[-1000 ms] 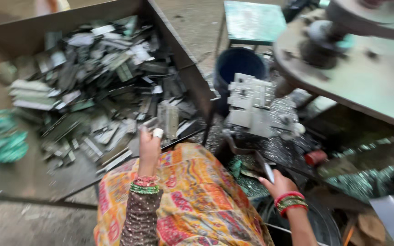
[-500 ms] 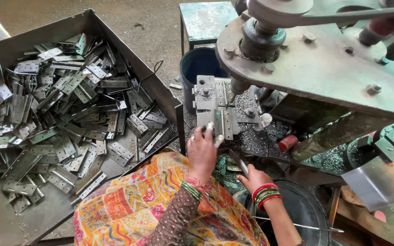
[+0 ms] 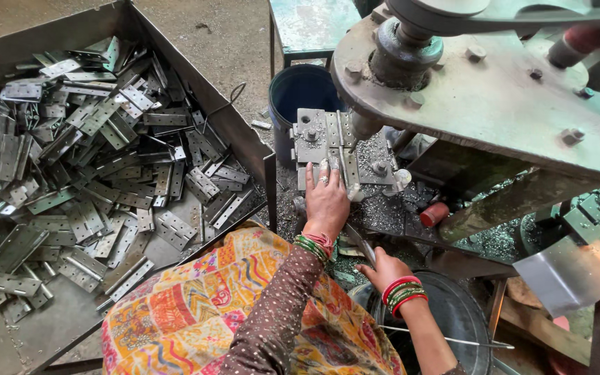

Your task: The person repeatedly picks metal hinge pieces from a bin, places them under a drill press, and operates the machine to drill holes. The person then removes the processed pieces and returns them to the bin.

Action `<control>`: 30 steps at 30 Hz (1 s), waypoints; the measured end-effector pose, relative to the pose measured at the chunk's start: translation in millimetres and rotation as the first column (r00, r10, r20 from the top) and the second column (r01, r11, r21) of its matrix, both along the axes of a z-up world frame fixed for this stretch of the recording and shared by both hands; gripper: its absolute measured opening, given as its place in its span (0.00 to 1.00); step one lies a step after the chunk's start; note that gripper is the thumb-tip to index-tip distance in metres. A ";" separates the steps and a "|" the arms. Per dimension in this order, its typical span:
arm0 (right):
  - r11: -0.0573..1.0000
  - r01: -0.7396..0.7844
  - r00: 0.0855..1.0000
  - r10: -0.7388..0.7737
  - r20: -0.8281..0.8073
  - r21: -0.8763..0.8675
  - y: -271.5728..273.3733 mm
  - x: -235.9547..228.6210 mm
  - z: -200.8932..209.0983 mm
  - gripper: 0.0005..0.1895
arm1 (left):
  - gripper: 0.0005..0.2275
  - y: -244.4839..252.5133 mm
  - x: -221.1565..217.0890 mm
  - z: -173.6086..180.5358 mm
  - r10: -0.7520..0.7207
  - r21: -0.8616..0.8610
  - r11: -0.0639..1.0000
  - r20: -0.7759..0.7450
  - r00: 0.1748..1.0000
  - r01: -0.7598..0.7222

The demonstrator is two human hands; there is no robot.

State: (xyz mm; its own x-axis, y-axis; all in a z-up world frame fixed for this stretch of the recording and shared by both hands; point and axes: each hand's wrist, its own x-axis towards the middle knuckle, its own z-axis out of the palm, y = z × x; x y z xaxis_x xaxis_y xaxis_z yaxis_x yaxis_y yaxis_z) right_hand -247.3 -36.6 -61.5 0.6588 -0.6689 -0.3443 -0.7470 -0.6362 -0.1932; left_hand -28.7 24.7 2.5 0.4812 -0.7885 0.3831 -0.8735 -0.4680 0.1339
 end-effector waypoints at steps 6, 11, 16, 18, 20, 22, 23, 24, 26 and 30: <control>0.975 0.167 0.980 -0.180 0.081 0.149 23.5 -18.8 -64.6 0.24 | 0.19 7.0 -2.2 2.0 -0.004 -0.032 0.999 0.019 1.000 0.005; 0.981 0.167 0.968 -0.181 0.171 0.093 35.3 -31.1 -96.7 0.21 | 0.18 13.2 -5.7 9.0 -0.017 -0.015 1.000 -0.019 1.000 0.017; 0.979 0.143 0.989 -0.146 0.014 0.147 2.3 -14.6 -51.5 0.27 | 0.16 11.3 -0.6 13.8 -0.064 0.074 0.995 -0.055 0.996 0.068; 0.994 0.083 0.996 -0.084 0.018 0.066 -7.1 -11.7 -34.6 0.29 | 0.16 4.8 2.5 12.0 -0.066 0.111 0.991 -0.135 0.989 0.081; 0.995 0.088 0.996 -0.089 0.013 0.052 -2.9 -15.9 -34.2 0.28 | 0.18 -2.9 5.1 8.5 -0.042 0.083 0.995 -0.172 0.984 0.057; 0.984 0.147 0.989 -0.150 0.019 0.099 3.9 -17.6 -47.3 0.27 | 0.16 -10.5 11.1 9.2 -0.033 0.098 0.994 -0.115 0.993 0.044; 0.987 0.144 0.984 -0.150 0.099 0.069 13.9 -22.8 -59.8 0.26 | 0.15 -10.9 12.4 8.8 -0.027 0.108 0.994 -0.086 0.996 0.036; 0.989 0.143 0.973 -0.147 0.177 0.038 24.7 -24.3 -75.3 0.25 | 0.15 -10.8 13.3 8.4 -0.029 0.076 0.997 -0.050 0.998 0.032; 0.989 0.150 0.964 -0.147 0.224 0.001 24.5 -30.3 -98.4 0.25 | 0.15 -9.7 10.4 6.1 -0.021 0.010 1.000 0.018 1.000 0.020; 0.978 0.167 0.977 -0.181 0.111 0.124 13.5 -31.2 -99.6 0.28 | 0.14 -1.7 8.7 6.7 -0.039 0.080 0.996 -0.034 0.999 0.041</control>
